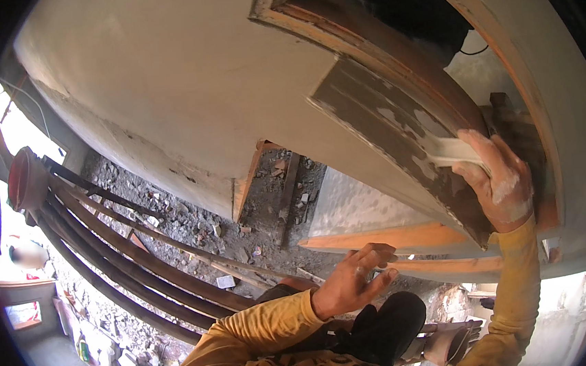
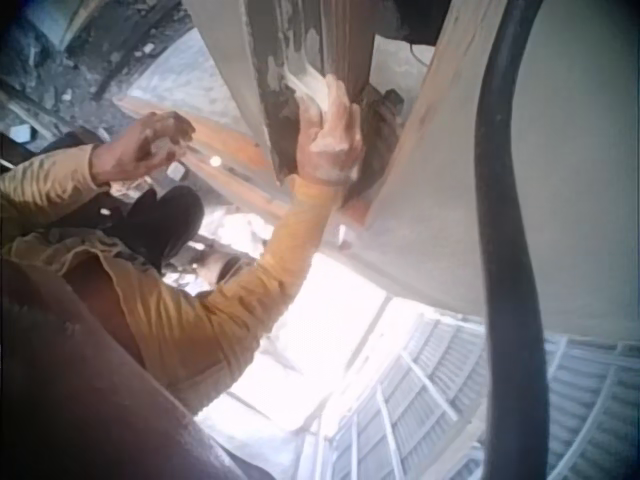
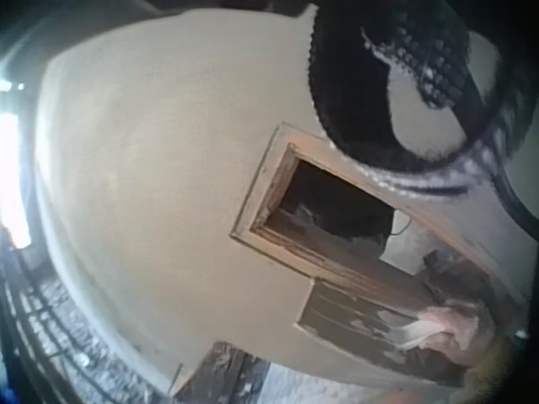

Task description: The person applies plaster to a ceiling using a trowel and hawk, smoothing the surface around a rectangular opening. The person repeatedly scoops plaster from the hawk and spreads it evenly across the ceiling area.

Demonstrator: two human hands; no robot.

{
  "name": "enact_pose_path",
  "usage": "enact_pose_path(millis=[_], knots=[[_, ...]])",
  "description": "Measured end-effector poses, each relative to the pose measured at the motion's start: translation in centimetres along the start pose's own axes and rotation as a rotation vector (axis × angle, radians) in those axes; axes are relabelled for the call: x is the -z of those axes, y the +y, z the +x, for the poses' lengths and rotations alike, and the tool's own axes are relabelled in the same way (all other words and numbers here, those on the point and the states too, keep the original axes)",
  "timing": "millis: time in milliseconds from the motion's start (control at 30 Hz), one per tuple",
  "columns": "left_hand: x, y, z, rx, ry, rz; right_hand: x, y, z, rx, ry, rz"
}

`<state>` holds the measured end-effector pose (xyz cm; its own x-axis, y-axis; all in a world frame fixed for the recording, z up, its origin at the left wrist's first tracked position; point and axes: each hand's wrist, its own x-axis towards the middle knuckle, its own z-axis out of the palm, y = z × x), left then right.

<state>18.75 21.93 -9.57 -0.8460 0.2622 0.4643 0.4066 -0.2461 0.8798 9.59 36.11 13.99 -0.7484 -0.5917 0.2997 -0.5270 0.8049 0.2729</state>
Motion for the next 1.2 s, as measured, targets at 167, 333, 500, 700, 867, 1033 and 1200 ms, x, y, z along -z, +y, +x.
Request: enact_pose_path(millis=[167, 333, 500, 700, 867, 1033, 1200], knots=[[-0.1, -0.3, 0.0, -0.007, 0.011, -0.033, 0.6, 3.3, -5.6, -0.101, -0.033, 0.023], [-0.4, -0.2, 0.1, -0.053, 0.008, 0.008, 2.9, 6.7, -12.9, -0.231, -0.084, 0.027], [-1.0, 0.3, 0.2, -0.015, -0.044, 0.012, 5.1, 4.6, -13.8, -0.282, -0.072, 0.057], [-1.9, 0.7, 0.3, 0.005, -0.050, 0.037, 2.0, 3.5, -7.3, -0.051, 0.026, 0.066], [-1.9, 1.1, 0.3, -0.013, -0.043, 0.081, 0.6, 3.2, -4.7, 0.040, 0.061, 0.072], [-1.9, 1.0, 0.3, -0.051, -0.035, 0.104, -0.1, 3.9, -4.0, 0.041, 0.071, 0.092], [-2.3, 0.7, 0.4, -0.042, -0.036, 0.099, -0.5, 4.0, -4.2, 0.026, 0.061, 0.098]])
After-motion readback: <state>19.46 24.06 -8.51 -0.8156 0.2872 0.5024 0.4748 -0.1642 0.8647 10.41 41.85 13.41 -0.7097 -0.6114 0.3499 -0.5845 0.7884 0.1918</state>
